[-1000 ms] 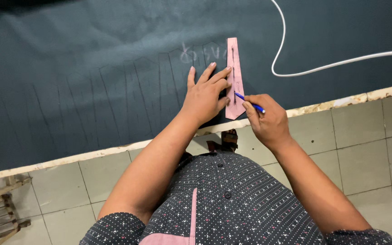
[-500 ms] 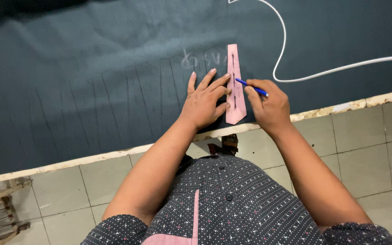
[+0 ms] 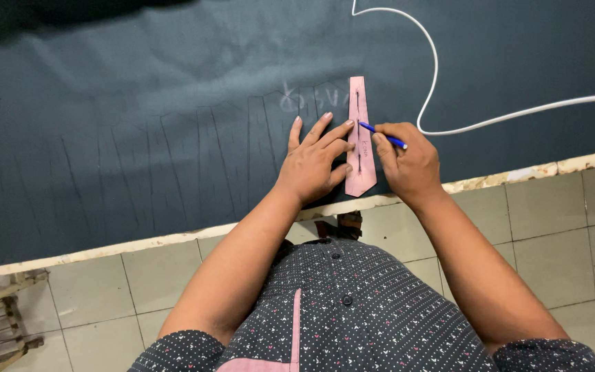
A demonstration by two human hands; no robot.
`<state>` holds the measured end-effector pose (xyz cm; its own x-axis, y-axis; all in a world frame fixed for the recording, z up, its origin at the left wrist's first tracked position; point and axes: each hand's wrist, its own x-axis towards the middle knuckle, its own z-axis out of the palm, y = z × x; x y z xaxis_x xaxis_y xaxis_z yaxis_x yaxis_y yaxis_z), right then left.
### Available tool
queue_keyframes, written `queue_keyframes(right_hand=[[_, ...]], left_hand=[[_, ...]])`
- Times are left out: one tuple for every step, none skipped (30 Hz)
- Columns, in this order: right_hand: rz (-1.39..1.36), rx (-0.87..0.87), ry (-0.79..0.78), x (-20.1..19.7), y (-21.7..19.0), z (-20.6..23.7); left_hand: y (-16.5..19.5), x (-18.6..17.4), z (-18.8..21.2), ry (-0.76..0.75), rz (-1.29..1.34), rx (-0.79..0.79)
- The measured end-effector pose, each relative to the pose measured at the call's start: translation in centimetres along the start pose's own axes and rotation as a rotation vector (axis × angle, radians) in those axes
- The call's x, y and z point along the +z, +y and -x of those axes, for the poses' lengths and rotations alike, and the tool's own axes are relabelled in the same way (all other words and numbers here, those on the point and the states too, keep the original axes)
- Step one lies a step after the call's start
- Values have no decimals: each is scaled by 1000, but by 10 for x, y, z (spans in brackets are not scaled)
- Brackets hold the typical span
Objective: The person holds a pink paper pattern template on dark fabric and traces along its edges and inner slots with a pen, repositioning the template along pre-drawn chalk lines to mark additional pattern outlines on the fabric.
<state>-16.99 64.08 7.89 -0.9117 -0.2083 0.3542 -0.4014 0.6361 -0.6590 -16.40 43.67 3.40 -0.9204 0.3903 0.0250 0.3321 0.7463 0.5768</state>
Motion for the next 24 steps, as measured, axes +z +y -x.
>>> queue_keyframes(right_hand=[[-4,19,-6,0,1,-1],[-8,37,-11,0,1,-1],[1,12,-17,0,1,-1],[11,-12,-23,0,1,-1],[22,-35,-28,0,2,0],[38,-4,-48,-2,2,1],[53,25,-67,-3,2,1],[67,53,-88,-3,2,1],[42,60,-75,-4,3,0],[19,69,-62,-4,5,-1],[-4,78,-47,-4,7,-2],[-43,76,-30,-3,10,-6],[-82,74,-14,-1,14,-11],[-120,76,0,0,17,-14],[-129,91,-6,3,21,-18],[-139,103,-13,7,25,-23],[-151,114,-20,12,27,-27],[-129,117,-26,16,29,-32],[-105,121,-33,20,30,-36],[-81,126,-44,22,30,-37],[-63,78,-40,23,29,-38],[-47,25,-35,24,28,-40],[-32,-28,-30,25,27,-42],[-9,-31,-53,25,25,-43]], left_hand=[[0,0,0,-3,-8,3],[-1,0,-1,-6,-17,5],[-1,1,0,-10,-25,7],[-1,1,0,-6,-22,6],[-1,1,0,-1,-18,6],[-1,1,-1,5,-16,6],[-1,0,-1,1,-22,11],[0,-2,-2,-3,-27,14],[0,-3,-2,-7,-33,18],[2,-4,-2,-4,-29,14],[4,-4,-3,-1,-26,10],[6,-4,-4,6,-26,5],[8,-4,-4,31,-88,13],[12,-1,-4,52,-146,20],[15,2,-4,72,-204,27],[18,6,-5,-25,-201,15],[21,11,-6,-121,-200,1],[23,17,-6,-216,-198,-11],[26,24,-7,-219,-184,-78],[31,32,-5,-224,-167,-147],[34,42,-3,-227,-150,-216],[37,50,1,-113,-101,-192],[38,58,6,1,-54,-169],[38,66,11,112,-4,-146]])
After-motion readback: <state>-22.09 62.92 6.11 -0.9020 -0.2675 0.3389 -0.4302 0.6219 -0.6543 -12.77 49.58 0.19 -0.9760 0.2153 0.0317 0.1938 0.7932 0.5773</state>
